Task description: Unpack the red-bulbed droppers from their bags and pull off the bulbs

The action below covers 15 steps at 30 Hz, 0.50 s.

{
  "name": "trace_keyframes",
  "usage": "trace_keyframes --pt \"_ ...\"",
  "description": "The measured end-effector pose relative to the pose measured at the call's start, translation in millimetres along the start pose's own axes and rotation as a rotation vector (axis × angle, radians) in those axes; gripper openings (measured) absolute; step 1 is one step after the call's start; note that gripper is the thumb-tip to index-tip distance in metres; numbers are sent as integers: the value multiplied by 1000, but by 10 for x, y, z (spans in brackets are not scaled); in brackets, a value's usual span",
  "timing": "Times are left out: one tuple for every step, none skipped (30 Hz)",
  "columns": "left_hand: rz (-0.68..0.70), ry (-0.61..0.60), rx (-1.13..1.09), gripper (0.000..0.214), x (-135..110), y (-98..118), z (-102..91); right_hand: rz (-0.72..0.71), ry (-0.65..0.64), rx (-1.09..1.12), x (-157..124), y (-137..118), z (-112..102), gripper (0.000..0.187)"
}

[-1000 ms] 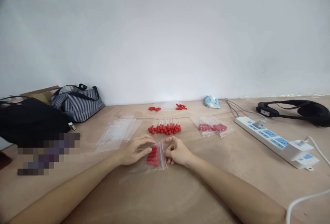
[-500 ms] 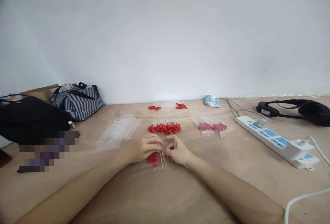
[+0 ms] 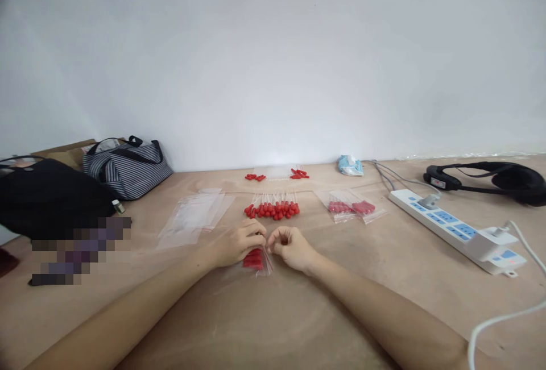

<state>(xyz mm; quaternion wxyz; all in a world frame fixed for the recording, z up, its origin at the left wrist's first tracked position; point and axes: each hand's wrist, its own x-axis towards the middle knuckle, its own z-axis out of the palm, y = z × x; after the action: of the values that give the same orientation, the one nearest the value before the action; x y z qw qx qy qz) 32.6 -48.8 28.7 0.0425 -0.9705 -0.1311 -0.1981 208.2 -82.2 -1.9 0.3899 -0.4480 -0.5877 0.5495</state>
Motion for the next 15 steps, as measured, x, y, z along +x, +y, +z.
trace_keyframes --pt "-9 -14 -12 26 -9 0 -2 -14 -5 -47 -1 8 0 4" --pt "-19 -24 -27 25 -19 -4 -2 -19 -10 -92 -7 15 -1 6" --pt "-30 -30 -43 25 -30 -10 -2 -23 -16 -135 -16 22 -1 12" --pt "-43 -33 -58 25 -41 -17 -1 -44 -22 -180 -29 26 -2 16" --pt "-58 -32 -73 24 -52 -27 2 -90 -25 -235 -45 28 -2 19" --pt "-74 -28 -86 24 -61 -36 5 -167 -20 -305 -62 27 -2 21" --pt "-90 -20 -97 23 -68 -43 9 -269 -6 -390 -79 26 -1 22" --pt "-104 -10 -106 23 -73 -49 13 -385 18 -491 -92 25 -1 22" --pt "-114 -2 -112 22 -76 -53 15 -500 53 -603 -100 26 -1 21" --pt "-121 6 -115 22 -75 -53 16 -604 94 -718 -101 28 -4 21" --pt "-123 13 -113 22 -72 -51 14 -691 132 -828 -97 34 -10 21" --pt "-119 14 -106 22 -66 -48 8 -763 163 -929 -86 41 -18 21" --pt "-108 6 -92 22 -59 -43 -2 -826 181 -1017 -73 48 -30 22" --pt "-92 -14 -72 23 -50 -38 -17 -881 187 -1089 -57 56 -43 24" --pt "-71 -41 -43 23 -42 -34 -34 -930 183 -1145 -42 62 -56 26"
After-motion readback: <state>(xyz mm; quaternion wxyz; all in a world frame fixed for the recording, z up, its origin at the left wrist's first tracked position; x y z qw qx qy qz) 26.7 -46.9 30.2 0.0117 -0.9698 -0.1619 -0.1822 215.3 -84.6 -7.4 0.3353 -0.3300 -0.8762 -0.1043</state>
